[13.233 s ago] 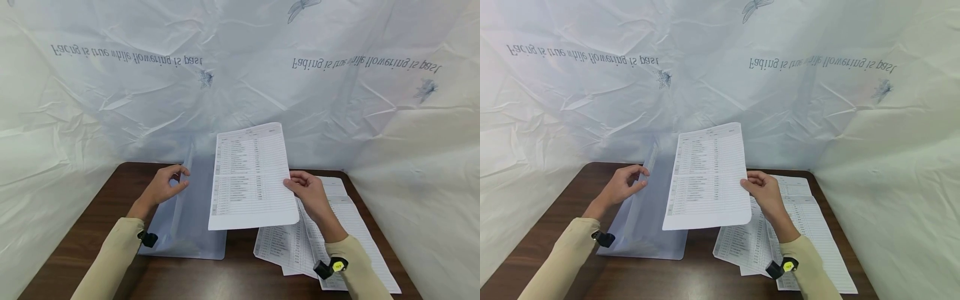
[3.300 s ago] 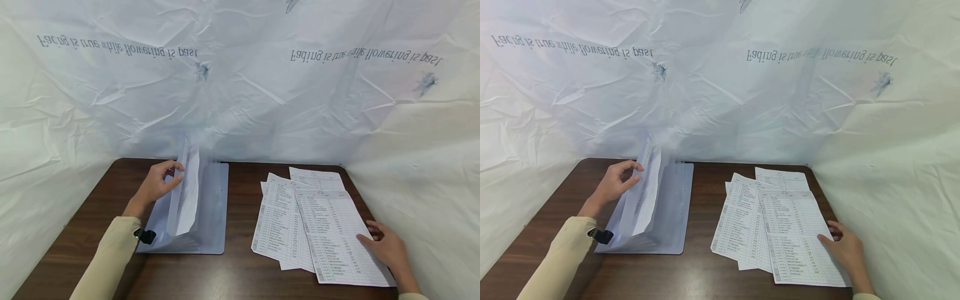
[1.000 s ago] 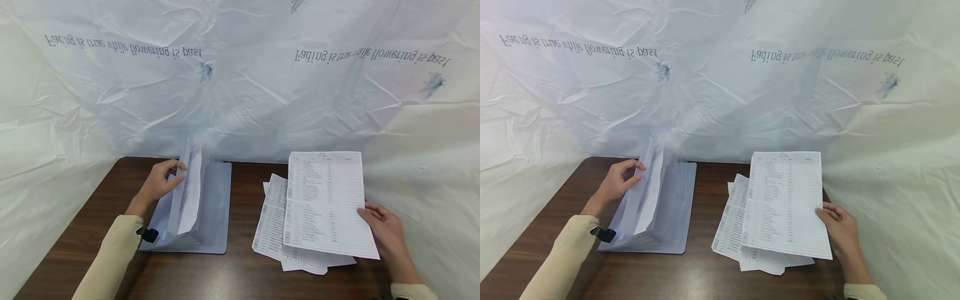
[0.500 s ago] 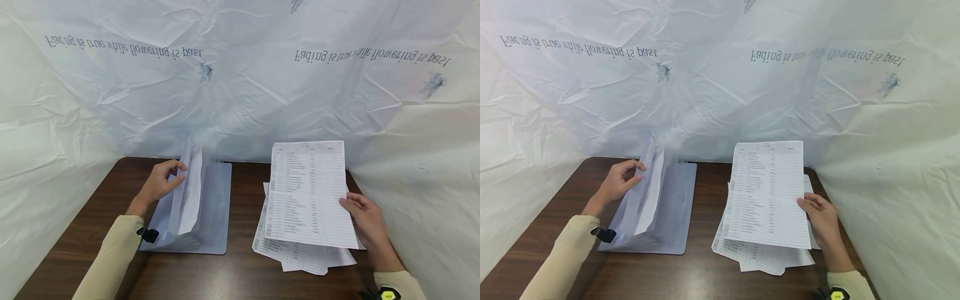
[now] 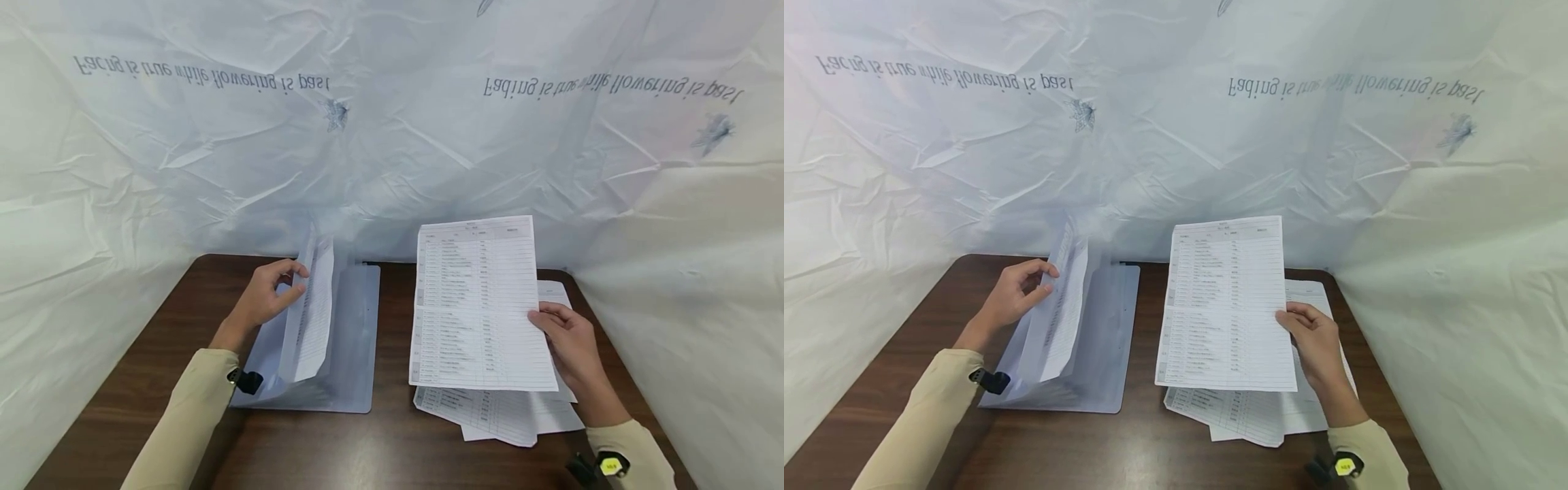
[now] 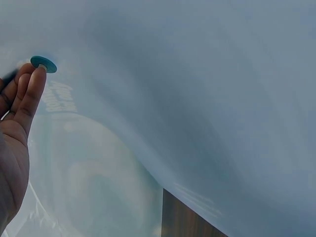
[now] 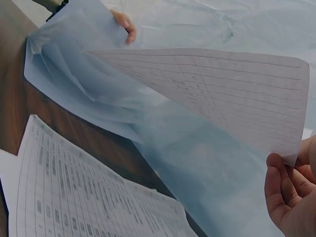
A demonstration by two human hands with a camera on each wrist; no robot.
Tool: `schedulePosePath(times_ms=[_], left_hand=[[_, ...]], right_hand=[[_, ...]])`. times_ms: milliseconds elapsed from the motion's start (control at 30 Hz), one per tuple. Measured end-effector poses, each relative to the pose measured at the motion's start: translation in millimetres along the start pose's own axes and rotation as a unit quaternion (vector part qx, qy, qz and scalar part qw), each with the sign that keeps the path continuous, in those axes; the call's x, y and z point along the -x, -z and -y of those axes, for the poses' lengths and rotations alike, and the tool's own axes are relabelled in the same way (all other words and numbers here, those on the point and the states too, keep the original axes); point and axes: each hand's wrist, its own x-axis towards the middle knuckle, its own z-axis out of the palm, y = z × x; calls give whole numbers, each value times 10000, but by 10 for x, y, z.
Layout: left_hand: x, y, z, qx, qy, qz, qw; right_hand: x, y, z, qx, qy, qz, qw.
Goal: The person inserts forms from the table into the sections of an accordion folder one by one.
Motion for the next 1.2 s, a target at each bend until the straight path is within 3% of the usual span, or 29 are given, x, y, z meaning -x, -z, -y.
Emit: schedulePosePath(times_ms=[433, 867, 1200], left_hand=[[-17, 6, -58, 7, 89, -11, 10000], [16, 46, -61, -59, 105, -29, 9999], [15, 51, -52, -46, 40, -6, 10000]], right_hand=[[-45, -429, -21, 666, -96, 80, 9977], [-64, -781, -115, 253, -210, 384, 9987], [-78, -936, -90, 11, -314, 539, 9981]])
